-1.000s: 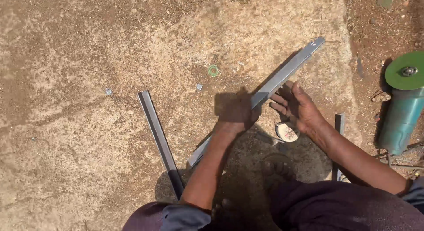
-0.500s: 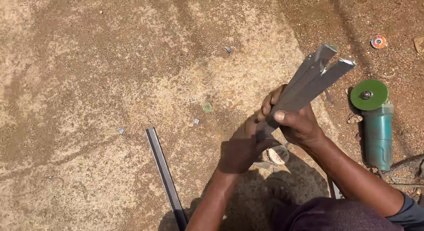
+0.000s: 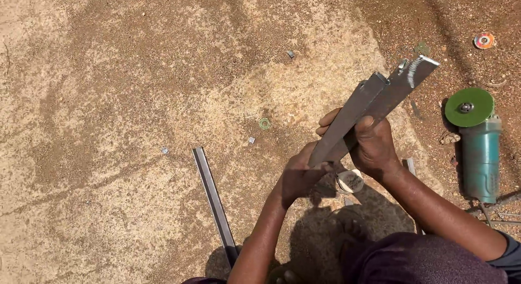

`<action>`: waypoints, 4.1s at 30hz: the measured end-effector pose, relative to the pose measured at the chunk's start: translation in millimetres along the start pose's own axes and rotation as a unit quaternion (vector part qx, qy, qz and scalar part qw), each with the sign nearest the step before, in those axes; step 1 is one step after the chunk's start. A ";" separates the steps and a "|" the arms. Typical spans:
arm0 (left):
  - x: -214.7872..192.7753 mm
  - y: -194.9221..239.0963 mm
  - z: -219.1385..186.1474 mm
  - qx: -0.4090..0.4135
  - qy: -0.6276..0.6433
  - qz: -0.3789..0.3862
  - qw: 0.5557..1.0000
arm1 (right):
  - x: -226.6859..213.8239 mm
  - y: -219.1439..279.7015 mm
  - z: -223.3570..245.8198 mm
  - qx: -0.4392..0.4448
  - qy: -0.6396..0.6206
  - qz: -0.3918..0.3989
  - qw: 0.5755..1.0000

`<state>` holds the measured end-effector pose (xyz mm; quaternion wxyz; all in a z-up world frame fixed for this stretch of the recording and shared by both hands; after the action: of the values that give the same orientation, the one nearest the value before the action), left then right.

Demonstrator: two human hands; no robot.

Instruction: Cutting metal angle bars using a hand-held angle grinder.

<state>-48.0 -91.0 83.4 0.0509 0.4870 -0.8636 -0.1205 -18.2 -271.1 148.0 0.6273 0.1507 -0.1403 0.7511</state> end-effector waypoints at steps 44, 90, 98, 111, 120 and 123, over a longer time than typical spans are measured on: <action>16.0 11.9 -22.0 0.230 -0.174 -0.213 0.933 | 62.2 5.1 16.6 -0.114 0.166 0.185 0.962; 17.9 -17.9 -14.3 0.052 -0.357 -0.183 0.915 | -15.1 10.7 11.7 -0.041 0.043 -0.002 0.998; -0.4 -47.4 63.1 -0.055 -0.563 -0.094 0.819 | -77.0 12.8 -89.4 0.272 -0.018 -0.260 0.927; -0.9 -78.7 117.5 0.048 -0.536 -0.090 0.838 | -145.4 -15.6 -163.6 0.312 -0.068 -0.320 0.892; 2.8 -86.7 136.4 0.038 -0.539 -0.122 0.833 | -158.8 -38.2 -170.2 0.401 -0.005 -0.284 0.871; 4.2 -88.7 142.4 0.054 -0.529 -0.149 0.834 | -154.5 -40.7 -158.6 0.459 0.127 -0.224 0.850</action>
<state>-5.9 -116.1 -77.1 -0.4587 0.4732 -0.6808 -0.3196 39.8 -339.6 -58.4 0.6500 0.3521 0.3391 0.5818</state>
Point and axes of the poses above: each hand's wrist, its own y-axis away from the middle knuckle, its own x-axis out of the palm, z = x × y, the point moved 2 cm from there along -y, towards the middle knuckle, and after that the axes turned 6 degrees about -y, right-handed, at the moved point
